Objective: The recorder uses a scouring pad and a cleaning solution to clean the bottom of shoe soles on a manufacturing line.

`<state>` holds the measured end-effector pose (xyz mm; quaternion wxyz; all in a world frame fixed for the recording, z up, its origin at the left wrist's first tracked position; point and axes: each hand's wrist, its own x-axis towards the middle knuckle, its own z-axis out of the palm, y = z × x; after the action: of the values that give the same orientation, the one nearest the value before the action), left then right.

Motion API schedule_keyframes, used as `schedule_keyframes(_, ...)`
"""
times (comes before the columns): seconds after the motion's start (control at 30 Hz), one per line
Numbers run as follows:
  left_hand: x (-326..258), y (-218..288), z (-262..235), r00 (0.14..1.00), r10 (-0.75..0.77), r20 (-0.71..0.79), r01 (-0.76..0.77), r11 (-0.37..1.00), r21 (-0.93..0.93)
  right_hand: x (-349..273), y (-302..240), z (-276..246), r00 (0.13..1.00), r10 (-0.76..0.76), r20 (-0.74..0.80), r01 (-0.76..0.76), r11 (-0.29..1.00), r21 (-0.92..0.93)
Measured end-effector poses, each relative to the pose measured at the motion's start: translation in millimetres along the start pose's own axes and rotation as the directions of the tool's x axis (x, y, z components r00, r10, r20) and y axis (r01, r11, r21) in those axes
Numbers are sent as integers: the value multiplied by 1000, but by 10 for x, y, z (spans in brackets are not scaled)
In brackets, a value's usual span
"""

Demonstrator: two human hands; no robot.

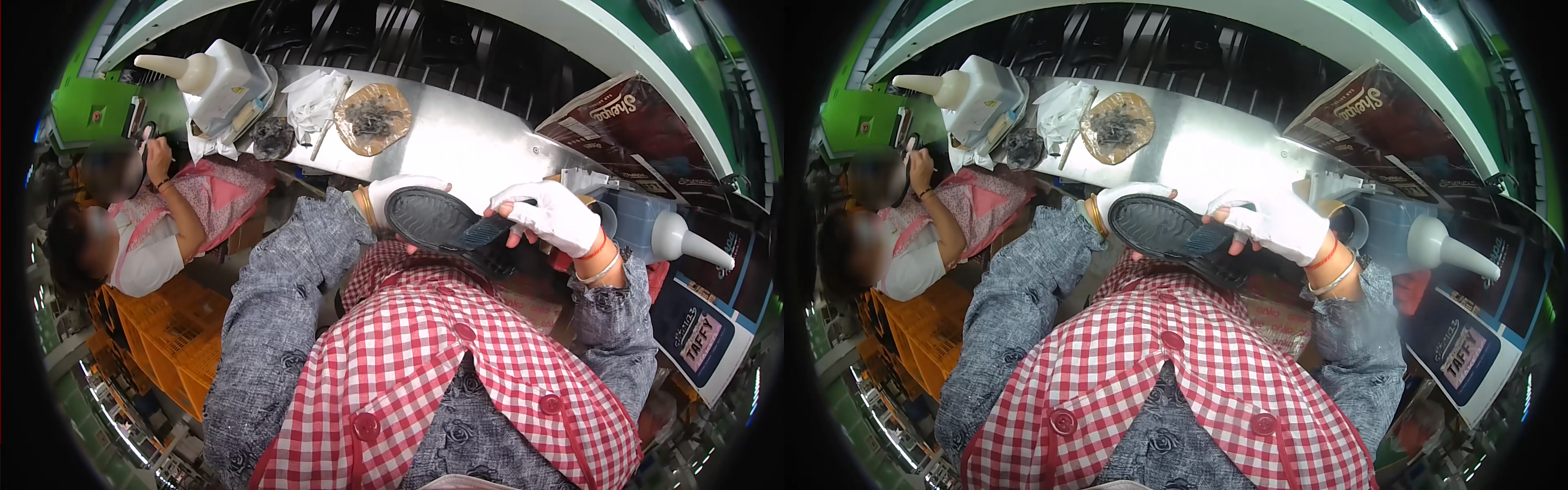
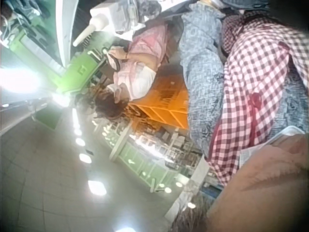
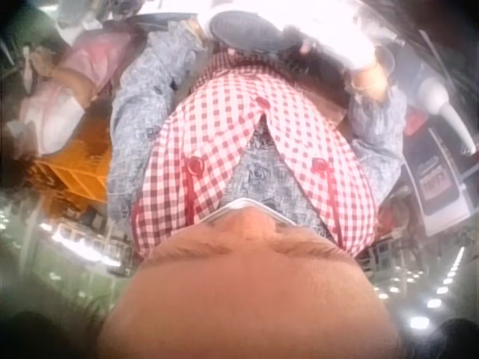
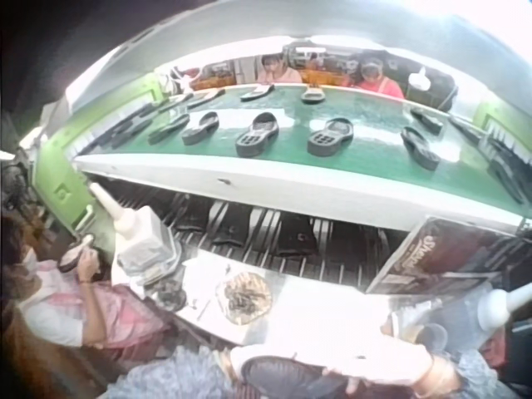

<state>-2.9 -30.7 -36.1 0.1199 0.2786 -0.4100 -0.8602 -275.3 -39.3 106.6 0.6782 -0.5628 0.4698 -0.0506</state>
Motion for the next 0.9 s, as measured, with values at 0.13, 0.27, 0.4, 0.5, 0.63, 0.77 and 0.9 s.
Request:
schedule_keyframes(0.13,-9,43,83,990,-105,-90,104,995,-12,-197,120,-23,998,13,-69,-9,999,50)
schedule_keyframes(0.27,76,-210,-90,996,-85,21,87,977,-195,-375,518,-114,992,36,-125,-31,999,41)
schedule_keyframes(0.4,126,-232,-64,983,-157,91,181,808,-561,-506,461,-39,962,-37,-272,77,987,138)
schedule_keyframes(0.5,184,-174,188,976,-216,-37,162,822,-546,-433,263,181,928,-211,-308,261,957,130)
schedule_keyframes(0.63,216,-103,276,984,-176,-13,147,859,-490,-242,143,417,715,-683,-150,582,700,-414)
schedule_keyframes(0.77,146,-70,311,982,-177,-65,115,839,-532,-329,95,470,720,-693,49,573,553,-605)
schedule_keyframes(0.9,26,-44,224,997,-6,80,50,830,-555,-539,103,359,717,-697,29,533,520,-668)
